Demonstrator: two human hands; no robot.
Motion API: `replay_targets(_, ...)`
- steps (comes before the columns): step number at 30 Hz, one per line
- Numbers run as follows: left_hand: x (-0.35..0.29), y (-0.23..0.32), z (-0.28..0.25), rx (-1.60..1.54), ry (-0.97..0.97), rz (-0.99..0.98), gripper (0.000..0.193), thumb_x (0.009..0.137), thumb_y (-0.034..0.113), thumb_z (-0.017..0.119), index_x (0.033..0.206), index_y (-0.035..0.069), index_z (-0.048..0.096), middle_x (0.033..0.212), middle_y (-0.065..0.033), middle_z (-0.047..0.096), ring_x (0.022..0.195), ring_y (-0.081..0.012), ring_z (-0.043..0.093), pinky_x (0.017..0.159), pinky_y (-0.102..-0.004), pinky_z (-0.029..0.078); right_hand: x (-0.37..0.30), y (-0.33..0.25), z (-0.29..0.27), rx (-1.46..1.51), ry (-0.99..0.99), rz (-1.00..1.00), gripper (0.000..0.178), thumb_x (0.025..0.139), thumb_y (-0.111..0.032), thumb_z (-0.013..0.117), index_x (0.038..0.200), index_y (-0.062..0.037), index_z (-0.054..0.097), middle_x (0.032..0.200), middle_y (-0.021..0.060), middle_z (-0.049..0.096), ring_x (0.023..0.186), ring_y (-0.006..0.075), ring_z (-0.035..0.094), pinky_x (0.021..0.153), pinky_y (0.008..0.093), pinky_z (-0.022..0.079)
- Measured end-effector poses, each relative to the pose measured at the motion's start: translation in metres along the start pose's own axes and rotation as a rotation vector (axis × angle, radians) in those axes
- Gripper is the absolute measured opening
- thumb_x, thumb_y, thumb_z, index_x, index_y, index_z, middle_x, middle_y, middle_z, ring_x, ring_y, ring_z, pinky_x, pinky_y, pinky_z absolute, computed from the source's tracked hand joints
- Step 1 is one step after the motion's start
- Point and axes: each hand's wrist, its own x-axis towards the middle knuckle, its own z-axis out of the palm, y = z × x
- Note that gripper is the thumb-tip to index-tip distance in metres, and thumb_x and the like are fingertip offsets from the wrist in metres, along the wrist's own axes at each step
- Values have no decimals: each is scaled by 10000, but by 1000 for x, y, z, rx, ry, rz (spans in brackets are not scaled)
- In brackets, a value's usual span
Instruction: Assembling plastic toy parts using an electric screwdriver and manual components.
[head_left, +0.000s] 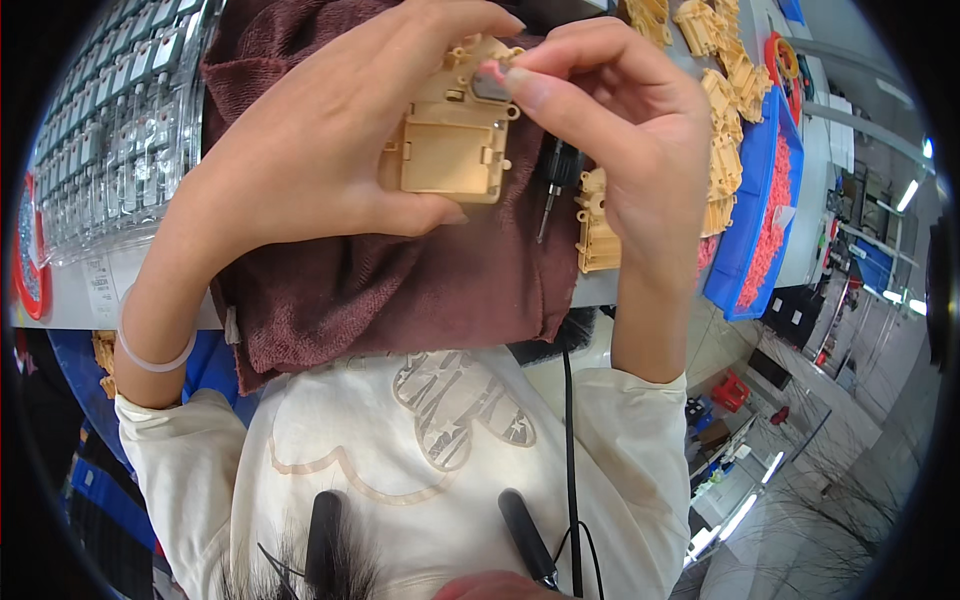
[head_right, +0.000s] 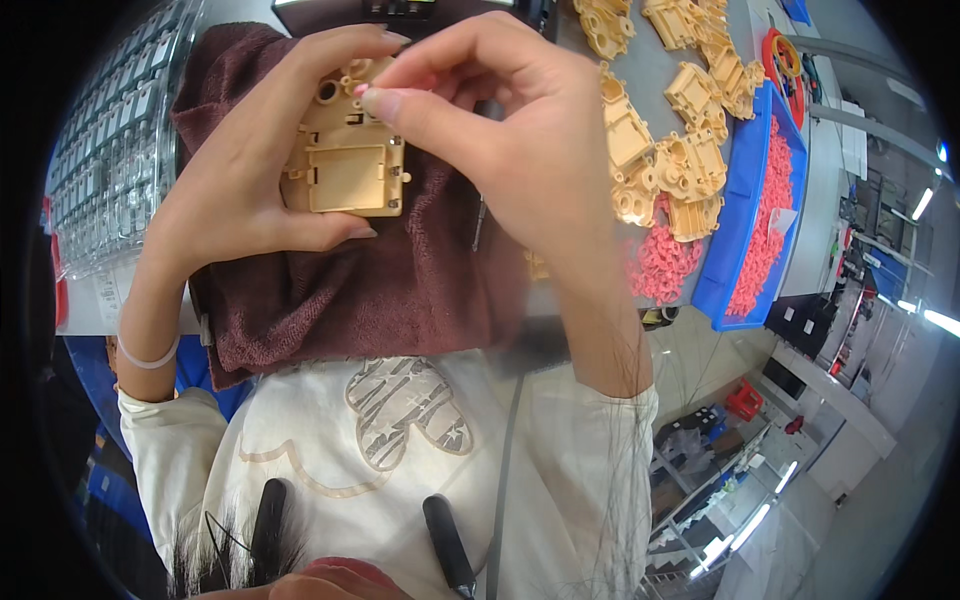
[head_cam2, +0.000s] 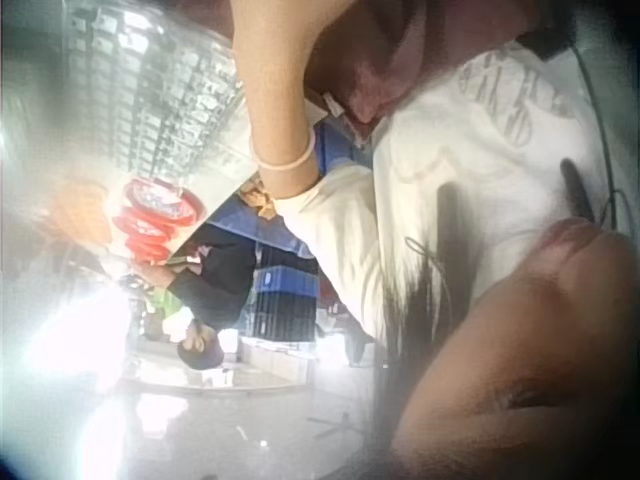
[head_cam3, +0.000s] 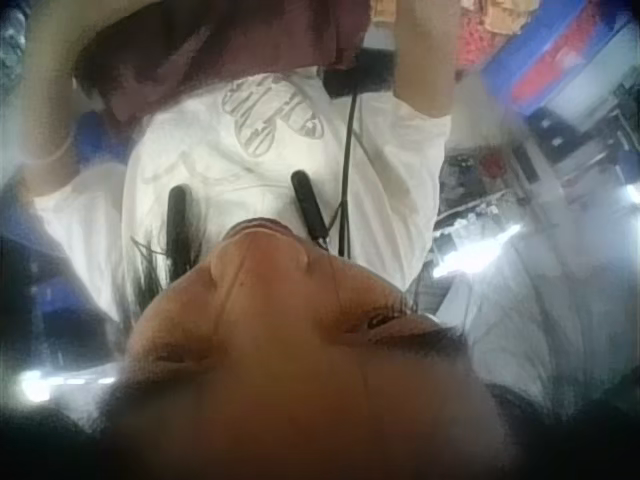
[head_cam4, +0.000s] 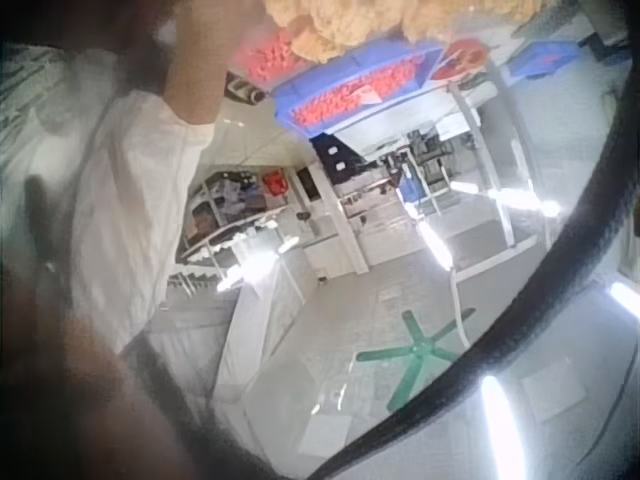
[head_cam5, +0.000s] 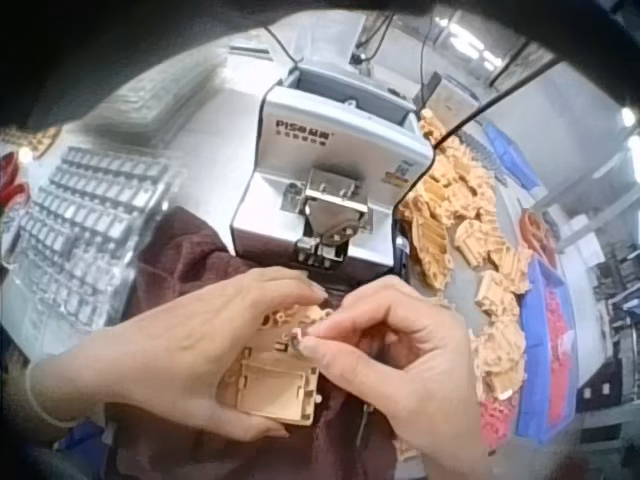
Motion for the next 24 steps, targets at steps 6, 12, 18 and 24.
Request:
replay_targets(6, -2, 1, 2, 146, 57, 24, 924, 574, 183, 823, 1387, 38, 408, 1371, -143, 481, 1263, -345, 491, 1064, -410, 408, -1, 26, 10, -600, 158, -458, 182, 720, -71, 812, 867, -40, 709, 867, 23, 567, 777, 150, 536, 665, 280, 432)
replay_targets(12, 0, -3, 2, 140, 86, 48, 902, 556, 164, 805, 1367, 31, 434, 1357, -149, 493, 1264, -353, 489, 1064, -423, 406, 7, 24, 11, -937, 148, -748, 222, 673, -176, 810, 824, -83, 676, 810, 12, 573, 732, 212, 509, 653, 339, 407)
replay_targets(18, -1, -2, 1, 155, 87, 63, 913, 544, 149, 800, 1373, 36, 435, 1354, -150, 500, 1266, -355, 486, 1063, -430, 404, 1, 33, 14, -868, 178, -664, 216, 718, -195, 788, 858, -85, 664, 814, 14, 575, 728, 216, 503, 673, 332, 394)
replay_targets(24, -2, 9, -9, 210, 59, 33, 941, 548, 114, 801, 1406, 59, 419, 1380, -154, 481, 1282, -349, 471, 1062, -427, 404, -15, 25, 0, -676, 405, -113, 378, 845, -158, 714, 1191, -62, 596, 972, 129, 581, 803, 303, 573, 676, 389, 479)
